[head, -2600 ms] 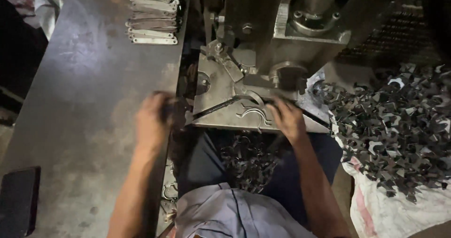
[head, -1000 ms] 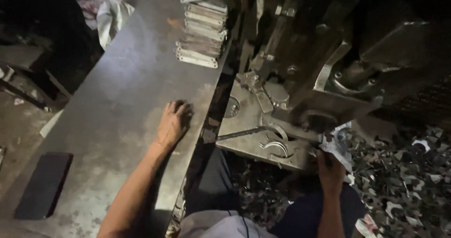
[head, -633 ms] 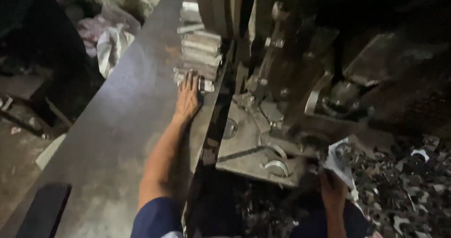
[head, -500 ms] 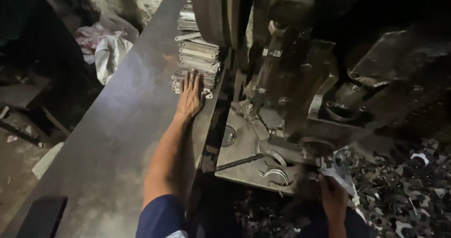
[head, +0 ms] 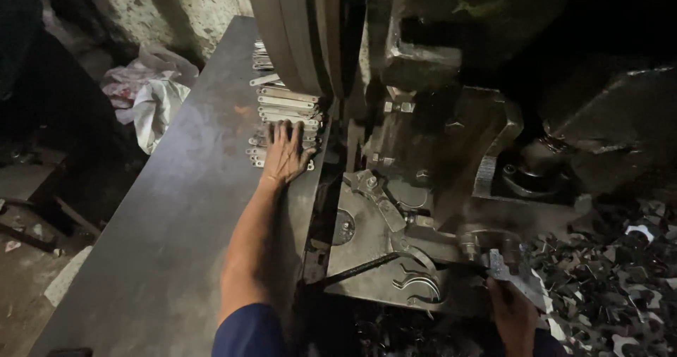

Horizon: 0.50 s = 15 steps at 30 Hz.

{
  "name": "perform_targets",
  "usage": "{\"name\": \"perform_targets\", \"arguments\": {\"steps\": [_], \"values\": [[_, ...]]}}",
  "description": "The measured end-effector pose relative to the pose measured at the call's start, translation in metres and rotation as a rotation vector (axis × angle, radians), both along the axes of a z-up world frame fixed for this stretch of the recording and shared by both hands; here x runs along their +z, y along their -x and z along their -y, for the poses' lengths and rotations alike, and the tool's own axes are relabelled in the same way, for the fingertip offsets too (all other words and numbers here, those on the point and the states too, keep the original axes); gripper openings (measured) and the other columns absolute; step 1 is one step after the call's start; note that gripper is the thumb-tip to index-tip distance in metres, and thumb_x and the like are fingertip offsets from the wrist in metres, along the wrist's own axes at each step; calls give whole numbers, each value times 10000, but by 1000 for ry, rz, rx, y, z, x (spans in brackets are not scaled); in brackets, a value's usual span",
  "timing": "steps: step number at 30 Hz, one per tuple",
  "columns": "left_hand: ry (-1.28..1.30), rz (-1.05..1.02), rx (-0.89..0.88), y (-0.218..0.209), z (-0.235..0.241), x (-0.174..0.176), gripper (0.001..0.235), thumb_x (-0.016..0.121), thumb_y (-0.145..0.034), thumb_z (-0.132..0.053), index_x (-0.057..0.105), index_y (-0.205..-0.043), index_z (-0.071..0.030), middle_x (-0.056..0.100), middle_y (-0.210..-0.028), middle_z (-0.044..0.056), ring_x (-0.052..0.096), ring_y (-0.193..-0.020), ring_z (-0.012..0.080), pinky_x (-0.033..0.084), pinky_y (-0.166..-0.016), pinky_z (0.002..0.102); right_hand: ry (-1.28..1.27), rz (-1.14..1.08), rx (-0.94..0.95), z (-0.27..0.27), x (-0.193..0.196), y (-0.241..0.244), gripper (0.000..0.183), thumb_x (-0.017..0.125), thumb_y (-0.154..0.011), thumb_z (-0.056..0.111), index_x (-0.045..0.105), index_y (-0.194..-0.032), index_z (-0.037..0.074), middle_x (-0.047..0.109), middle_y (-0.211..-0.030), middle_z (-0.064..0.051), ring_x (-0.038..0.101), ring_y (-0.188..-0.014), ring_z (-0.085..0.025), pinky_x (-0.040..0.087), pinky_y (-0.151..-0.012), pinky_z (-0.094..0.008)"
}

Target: Operating a punch press machine to stamp small metal plates repeatedly.

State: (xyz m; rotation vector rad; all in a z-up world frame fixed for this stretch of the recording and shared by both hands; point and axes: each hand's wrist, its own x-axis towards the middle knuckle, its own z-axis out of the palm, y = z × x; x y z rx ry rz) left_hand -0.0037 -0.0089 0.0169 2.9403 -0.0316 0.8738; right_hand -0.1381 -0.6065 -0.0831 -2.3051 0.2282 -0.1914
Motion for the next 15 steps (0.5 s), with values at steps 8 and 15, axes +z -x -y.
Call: {"name": "perform_targets", "arguments": {"steps": [8,15], "values": [[90,-117,31,0,-1,8,762,591,-943,-565,492,-1446,-1,479,-1377,306,406,-1364,472,255,-1228,591,-130,-201,-83,-7,17,6,370,695,-1052,299,761,-1033,-65,632,-676,-211,513,-590,-210,429,-572,-405],[26,92,-38,-9,-10,-12,843,614,-933,-604,470,-1456,43,416,-1438,379,363,-1379,527,268,-1170,587,-157,131,85,-12,27,10,313,680,-974,279,730,-1049,-21,679,-694,-41,575,-611,-78,451,-546,-301]]}}
